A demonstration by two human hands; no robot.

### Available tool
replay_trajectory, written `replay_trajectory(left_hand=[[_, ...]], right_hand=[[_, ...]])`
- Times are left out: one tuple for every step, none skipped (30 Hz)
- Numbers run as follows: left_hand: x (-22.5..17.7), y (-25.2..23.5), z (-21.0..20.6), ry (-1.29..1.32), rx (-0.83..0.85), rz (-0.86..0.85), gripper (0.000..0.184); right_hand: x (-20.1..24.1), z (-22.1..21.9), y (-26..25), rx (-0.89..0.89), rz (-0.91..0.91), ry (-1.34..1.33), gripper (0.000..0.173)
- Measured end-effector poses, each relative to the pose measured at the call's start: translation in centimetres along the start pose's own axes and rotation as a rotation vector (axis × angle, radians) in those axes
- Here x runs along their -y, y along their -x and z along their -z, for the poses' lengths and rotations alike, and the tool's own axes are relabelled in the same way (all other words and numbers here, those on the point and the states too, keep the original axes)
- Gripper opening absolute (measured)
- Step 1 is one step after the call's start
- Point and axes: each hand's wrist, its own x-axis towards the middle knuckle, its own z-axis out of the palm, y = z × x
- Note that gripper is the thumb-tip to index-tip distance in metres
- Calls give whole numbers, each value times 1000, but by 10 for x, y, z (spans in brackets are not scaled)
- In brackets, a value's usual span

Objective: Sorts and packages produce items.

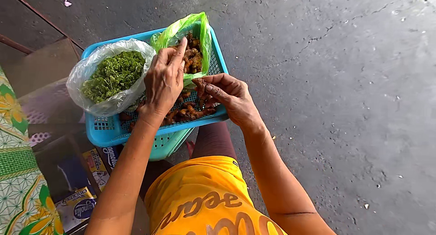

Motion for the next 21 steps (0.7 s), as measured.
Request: replay_trajectory(left_hand=[[-1, -10, 4, 1, 92, 27, 51], [-3, -18, 8, 28, 168, 47, 55], [-5, -22, 12, 78, 196, 53, 54], [-8, -21, 14, 150, 183, 52, 48], [-12, -17, 15, 238, 177, 61, 40], [-17, -10, 18, 338, 215, 95, 37], [-20, -2, 18, 436, 264, 136, 36], [-23, 8, 16, 522, 286, 176, 34], [-25, 17, 13, 589, 287, 212, 31], [-26, 25, 9, 640, 275, 243, 29], [-26, 30, 6, 685, 258, 274, 28], [-26, 34, 4, 731, 238, 303, 26], [-25, 38, 2, 772, 216, 322, 25], [-24, 42, 2, 793, 198, 327, 25], [-23, 46, 2, 789, 191, 320, 24], [-23, 52, 4, 765, 196, 307, 24], [-23, 55, 5, 733, 200, 300, 25], [-24, 58, 5, 702, 196, 298, 24], [-24, 60, 5, 677, 191, 294, 23], [-24, 62, 4, 656, 183, 286, 23], [-24, 63, 4, 641, 176, 279, 23]], right_hand=[[-1, -1, 0, 1, 6, 6, 25], [-2, -1, 0, -1, 12, 11, 25], [-2, -1, 0, -7, 22, 9, 25], [-2, -1, 0, -19, 28, 1, 24], [-3, 0, 0, -36, 37, -13, 23], [-3, 0, 0, -50, 45, -28, 21], [-4, 1, 1, -59, 57, -35, 20], [-4, 0, 2, -63, 69, -27, 20], [-4, 0, 2, -61, 79, -5, 19], [-5, -1, 2, -55, 88, 19, 19], [-5, -2, 3, -46, 97, 42, 19], [-6, -2, 3, -38, 107, 66, 19], [-6, -3, 4, -32, 114, 92, 19], [-7, -3, 5, -29, 119, 131, 19], [-7, -5, 6, -29, 126, 184, 19], [-7, -6, 7, -32, 137, 255, 19], [-6, -9, 9, -39, 157, 346, 18], [-6, -12, 9, -53, 186, 446, 16], [-7, -15, 7, -76, 221, 532, 14], [-8, -18, 6, -91, 255, 598, 12], [-9, -19, 6, -93, 279, 646, 10]])
